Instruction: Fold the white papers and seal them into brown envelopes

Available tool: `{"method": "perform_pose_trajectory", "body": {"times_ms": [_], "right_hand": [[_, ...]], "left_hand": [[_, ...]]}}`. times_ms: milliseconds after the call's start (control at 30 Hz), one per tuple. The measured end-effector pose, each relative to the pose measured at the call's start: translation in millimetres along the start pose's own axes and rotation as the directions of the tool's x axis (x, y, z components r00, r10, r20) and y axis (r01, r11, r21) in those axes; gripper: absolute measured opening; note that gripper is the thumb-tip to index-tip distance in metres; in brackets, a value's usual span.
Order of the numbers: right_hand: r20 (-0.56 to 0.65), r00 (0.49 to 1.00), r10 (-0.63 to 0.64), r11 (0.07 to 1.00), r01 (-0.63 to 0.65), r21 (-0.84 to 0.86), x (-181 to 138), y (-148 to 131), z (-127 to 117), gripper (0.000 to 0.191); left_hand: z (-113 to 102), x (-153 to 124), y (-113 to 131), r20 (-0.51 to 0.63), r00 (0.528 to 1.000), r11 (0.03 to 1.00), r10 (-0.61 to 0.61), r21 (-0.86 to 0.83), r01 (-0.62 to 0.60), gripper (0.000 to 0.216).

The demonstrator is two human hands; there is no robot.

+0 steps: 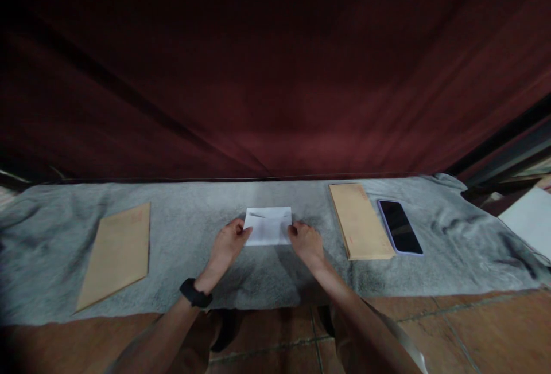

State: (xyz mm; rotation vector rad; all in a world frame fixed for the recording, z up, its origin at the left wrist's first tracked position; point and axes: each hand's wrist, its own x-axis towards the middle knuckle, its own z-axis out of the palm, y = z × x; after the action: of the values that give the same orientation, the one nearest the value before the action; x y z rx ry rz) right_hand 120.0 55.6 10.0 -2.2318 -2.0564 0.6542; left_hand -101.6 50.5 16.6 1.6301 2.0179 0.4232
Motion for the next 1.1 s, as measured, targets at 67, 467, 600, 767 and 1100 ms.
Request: {"method": "perform_pose_trajectory", "body": {"times_ms": [67, 467, 600, 767, 1100], "right_hand": [[0.01, 1.0, 0.013, 1.0, -0.013, -0.02, 1.2, -2.2, -1.7, 0.037], [-0.013, 1.0, 0.017, 0.999, -0.017, -0.028, 14.9, -3.6, -2.7, 0.043], [-0.05, 0.998, 0.022, 0.999, -0.024, -0.032, 19.0, -3.8, -0.4, 0.042], [-0.067, 0.998, 0.021, 0.999, -0.024, -0.034, 20.9, -4.9, -0.3, 0.042], [-0.073, 0.997, 0.035, 0.999, -0.038, -0.03, 20.7, -6.8, -1.4, 0.043]], "left_hand": [[-1.1, 2.0, 3.2, 0.003, 1.0, 0.999, -0.014, 0.047, 0.014, 0.014], [-0.8, 12.9, 9.2, -0.014, 0.999, 0.985, -0.049, 0.165, 0.05, 0.025], [2.4, 17.1, 8.7, -0.031, 0.998, 0.984, -0.059, 0.164, 0.063, 0.027], [3.3, 20.3, 9.1, -0.022, 0.997, 0.983, -0.077, 0.164, 0.08, 0.029], [-3.3, 17.2, 4.3, 0.063, 0.998, 0.983, -0.013, 0.184, 0.001, 0.023]]}}
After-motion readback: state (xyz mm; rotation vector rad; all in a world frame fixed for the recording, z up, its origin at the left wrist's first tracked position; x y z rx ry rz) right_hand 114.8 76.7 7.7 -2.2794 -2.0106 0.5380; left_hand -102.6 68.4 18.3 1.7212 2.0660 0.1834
